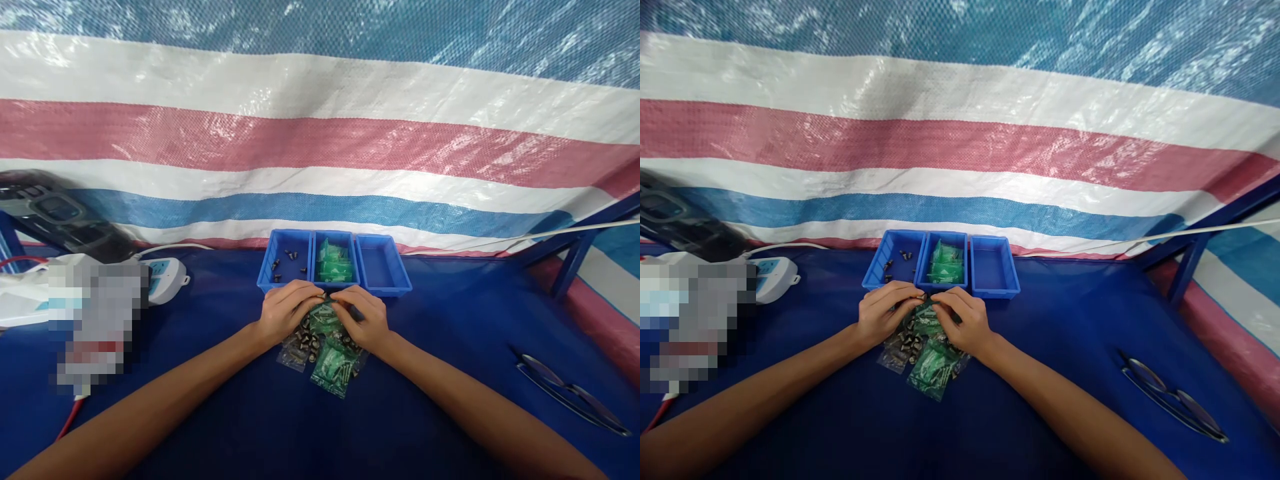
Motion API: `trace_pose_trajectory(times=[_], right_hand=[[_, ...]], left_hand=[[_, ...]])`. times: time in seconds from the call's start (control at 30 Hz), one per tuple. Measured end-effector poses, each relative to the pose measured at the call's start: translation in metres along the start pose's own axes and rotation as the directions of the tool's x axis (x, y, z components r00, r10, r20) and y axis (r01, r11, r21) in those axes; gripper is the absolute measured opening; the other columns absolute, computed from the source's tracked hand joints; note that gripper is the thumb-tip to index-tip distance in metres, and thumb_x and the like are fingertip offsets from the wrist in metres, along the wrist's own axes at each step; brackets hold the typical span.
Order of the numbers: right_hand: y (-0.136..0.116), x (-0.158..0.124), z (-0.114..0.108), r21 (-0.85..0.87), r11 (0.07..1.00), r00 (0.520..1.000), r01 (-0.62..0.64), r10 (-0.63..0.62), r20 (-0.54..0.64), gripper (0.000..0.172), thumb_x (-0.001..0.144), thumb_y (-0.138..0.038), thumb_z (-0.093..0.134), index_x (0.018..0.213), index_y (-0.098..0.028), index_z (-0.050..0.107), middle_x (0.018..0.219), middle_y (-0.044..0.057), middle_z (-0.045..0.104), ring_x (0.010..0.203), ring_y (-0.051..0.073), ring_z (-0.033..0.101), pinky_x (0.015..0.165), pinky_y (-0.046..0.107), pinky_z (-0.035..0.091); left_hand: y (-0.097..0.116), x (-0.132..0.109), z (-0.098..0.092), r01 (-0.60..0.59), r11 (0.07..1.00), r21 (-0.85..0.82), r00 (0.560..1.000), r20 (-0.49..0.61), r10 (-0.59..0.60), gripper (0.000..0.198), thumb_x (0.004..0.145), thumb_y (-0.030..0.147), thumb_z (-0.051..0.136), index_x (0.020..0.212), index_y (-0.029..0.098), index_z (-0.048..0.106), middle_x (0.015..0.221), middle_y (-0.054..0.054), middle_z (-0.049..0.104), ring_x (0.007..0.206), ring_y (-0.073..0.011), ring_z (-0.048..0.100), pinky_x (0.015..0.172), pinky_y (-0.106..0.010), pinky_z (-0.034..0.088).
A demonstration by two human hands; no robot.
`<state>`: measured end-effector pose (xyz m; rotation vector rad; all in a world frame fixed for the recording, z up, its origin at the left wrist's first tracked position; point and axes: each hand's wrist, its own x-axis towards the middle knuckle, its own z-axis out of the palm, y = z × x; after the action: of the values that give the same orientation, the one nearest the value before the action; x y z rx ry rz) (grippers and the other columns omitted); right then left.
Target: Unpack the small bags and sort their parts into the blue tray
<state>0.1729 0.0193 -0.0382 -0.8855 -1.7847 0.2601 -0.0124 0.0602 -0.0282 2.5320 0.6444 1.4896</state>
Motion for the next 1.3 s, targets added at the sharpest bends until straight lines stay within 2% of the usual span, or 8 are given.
trace_pose_trajectory(times=[0.83, 1.3], right_hand=[[0.0006, -0.0007, -0.0002, -0.001, 1.000, 1.000, -0.007, 0.007, 0.018, 0.016, 0.085, -0.018, 0.054, 0.099, -0.018, 0.062, 0.073, 0.005, 0.062, 0.058, 0.013, 0.058, 0.053, 0.026, 0.049], [0.0006, -0.0001, -0.0020, -0.011, 1.000, 1.000, -0.010, 0.011, 0.027, 0.014, 0.085, -0.017, 0.054, 0.095, -0.017, 0.063, 0.078, 0.006, 0.064, 0.059, 0.013, 0.057, 0.056, 0.026, 0.050]], left_hand=[[0.0014, 0.0016, -0.0019, -0.028, 0.999, -0.020, 0.999, 0.028, 0.029, 0.007, 0.082, 0.017, 0.063, 0.088, 0.015, 0.064, 0.077, -0.004, 0.067, 0.071, -0.0123, 0.064, 0.065, -0.022, 0.052], [-0.0006, -0.0022, 0.0017, 0.034, 0.999, 0.007, 0.999, 0.012, -0.034, 0.017, 0.080, 0.011, 0.064, 0.096, 0.017, 0.064, 0.088, -0.004, 0.068, 0.079, -0.0120, 0.064, 0.070, -0.021, 0.052]])
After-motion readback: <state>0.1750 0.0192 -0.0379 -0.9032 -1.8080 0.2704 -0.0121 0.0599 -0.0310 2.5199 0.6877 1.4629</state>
